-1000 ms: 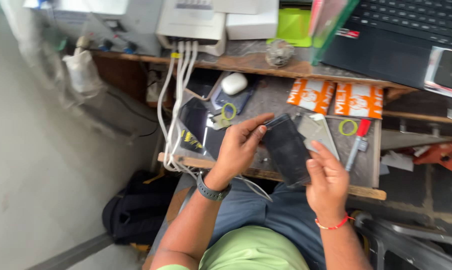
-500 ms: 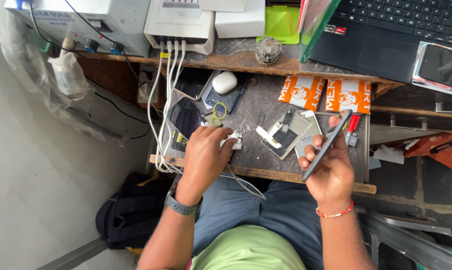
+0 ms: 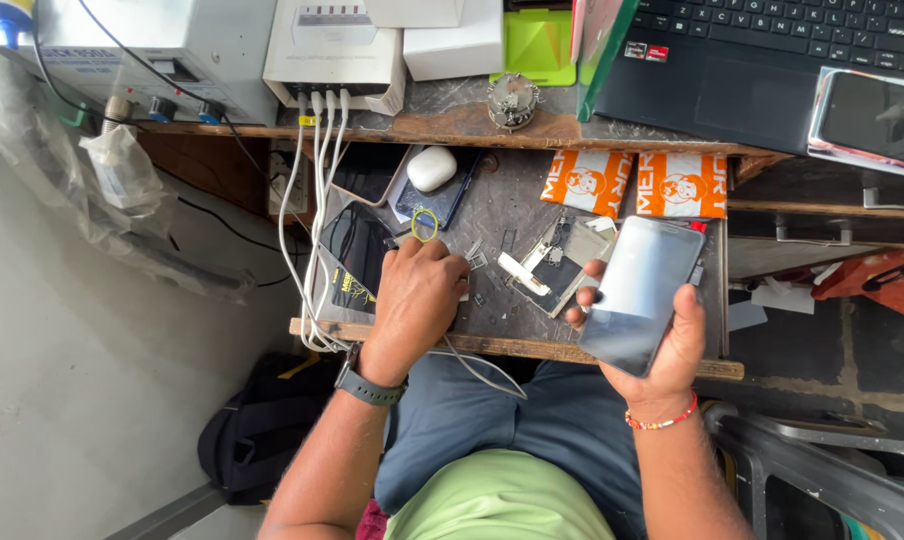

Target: The person assembles a white smartphone by connecting internal components and attaching the screen to the main body. They then place the assembled device into a white box and close it.

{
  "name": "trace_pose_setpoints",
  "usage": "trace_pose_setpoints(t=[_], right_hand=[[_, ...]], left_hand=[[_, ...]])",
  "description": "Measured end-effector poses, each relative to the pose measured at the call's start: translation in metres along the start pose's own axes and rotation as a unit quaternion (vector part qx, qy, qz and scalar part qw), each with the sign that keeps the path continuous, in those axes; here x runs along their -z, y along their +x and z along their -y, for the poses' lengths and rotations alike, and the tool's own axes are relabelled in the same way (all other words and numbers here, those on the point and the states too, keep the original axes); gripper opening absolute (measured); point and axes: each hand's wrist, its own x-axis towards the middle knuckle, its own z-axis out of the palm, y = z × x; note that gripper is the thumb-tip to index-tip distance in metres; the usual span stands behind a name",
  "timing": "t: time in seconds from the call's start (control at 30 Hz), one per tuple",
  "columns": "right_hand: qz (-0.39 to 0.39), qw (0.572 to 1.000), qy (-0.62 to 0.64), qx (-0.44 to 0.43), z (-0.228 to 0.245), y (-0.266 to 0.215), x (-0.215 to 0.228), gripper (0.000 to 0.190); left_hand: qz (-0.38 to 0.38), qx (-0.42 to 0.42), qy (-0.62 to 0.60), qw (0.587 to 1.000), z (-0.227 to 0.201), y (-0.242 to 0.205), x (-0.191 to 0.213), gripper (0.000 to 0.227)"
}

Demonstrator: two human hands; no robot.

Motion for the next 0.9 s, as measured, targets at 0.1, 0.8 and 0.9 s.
trace_pose_setpoints(t=[0.1,0.8,0.9], right_hand=[[-0.018,1.000,0.004,-0.011,-0.001,0.001,0.004,0.071],[-0.029,0.993,-0.115,-0.026,-0.002,-0.001,0.018,0.057],[-0.026,0.993,-0.115,-0.007,-0.004,0.000,0.015,0.057]], left_hand=[[-0.005,-0.003,-0.032,0.999,-0.001,0.002,0.004,0.009],[-0.008,0.147,-0.759,0.634,-0.085,0.003,-0.050,0.008],[-0.002,0.153,-0.754,0.639,-0.085,0.003,-0.048,0.008]])
